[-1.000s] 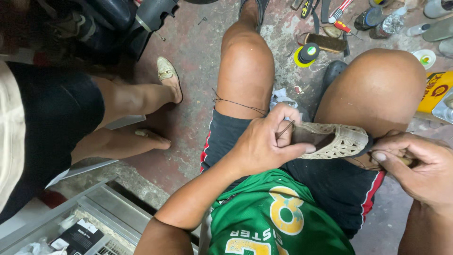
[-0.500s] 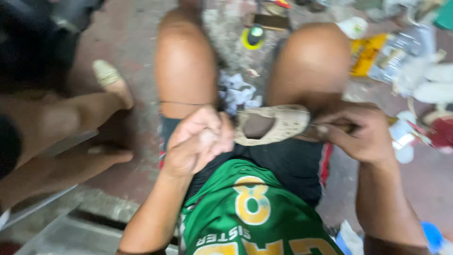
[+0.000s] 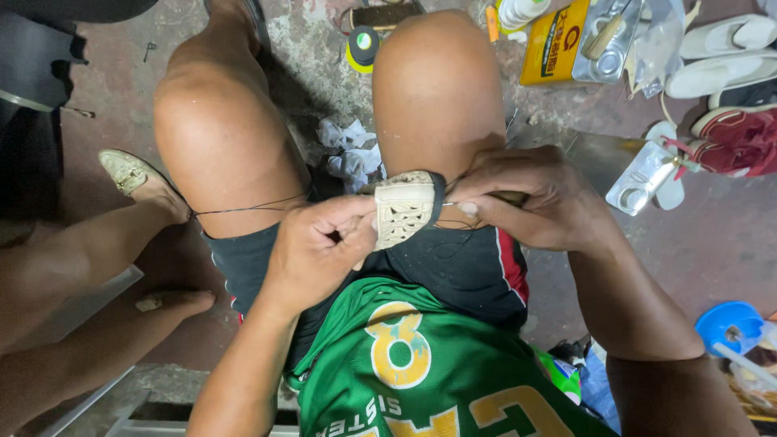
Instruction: The person is stitching the sole of a cream-colored shoe by hand using a needle and black thread while sitting.
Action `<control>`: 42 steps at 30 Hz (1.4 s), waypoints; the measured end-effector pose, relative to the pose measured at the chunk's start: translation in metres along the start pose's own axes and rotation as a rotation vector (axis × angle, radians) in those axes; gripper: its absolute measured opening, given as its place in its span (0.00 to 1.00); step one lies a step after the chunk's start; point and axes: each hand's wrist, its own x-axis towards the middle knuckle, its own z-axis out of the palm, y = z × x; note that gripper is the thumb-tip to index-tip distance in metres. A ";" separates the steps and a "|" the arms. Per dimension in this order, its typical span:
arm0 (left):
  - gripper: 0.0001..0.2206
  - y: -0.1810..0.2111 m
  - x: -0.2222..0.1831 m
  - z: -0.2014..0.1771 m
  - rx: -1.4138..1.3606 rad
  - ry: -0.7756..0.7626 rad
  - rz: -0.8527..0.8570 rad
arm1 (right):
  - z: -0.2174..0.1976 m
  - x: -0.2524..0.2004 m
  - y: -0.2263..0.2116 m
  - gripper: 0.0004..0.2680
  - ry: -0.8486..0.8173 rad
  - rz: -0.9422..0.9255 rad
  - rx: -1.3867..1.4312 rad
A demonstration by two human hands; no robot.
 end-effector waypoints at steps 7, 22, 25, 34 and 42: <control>0.08 -0.014 0.010 -0.002 -0.053 0.004 -0.001 | -0.004 0.008 -0.014 0.07 -0.049 -0.021 -0.093; 0.05 -0.043 0.015 0.006 -0.363 -0.038 -0.135 | 0.001 0.015 -0.053 0.06 -0.022 -0.100 -0.471; 0.04 -0.042 0.015 0.006 -0.358 -0.030 -0.115 | 0.004 0.015 -0.057 0.06 -0.012 -0.148 -0.568; 0.04 -0.037 0.013 0.007 -0.324 -0.002 0.015 | 0.015 0.018 -0.053 0.04 -0.021 -0.062 -0.497; 0.04 -0.041 0.015 0.007 -0.333 -0.046 -0.012 | 0.015 0.016 -0.037 0.02 -0.067 -0.053 -0.360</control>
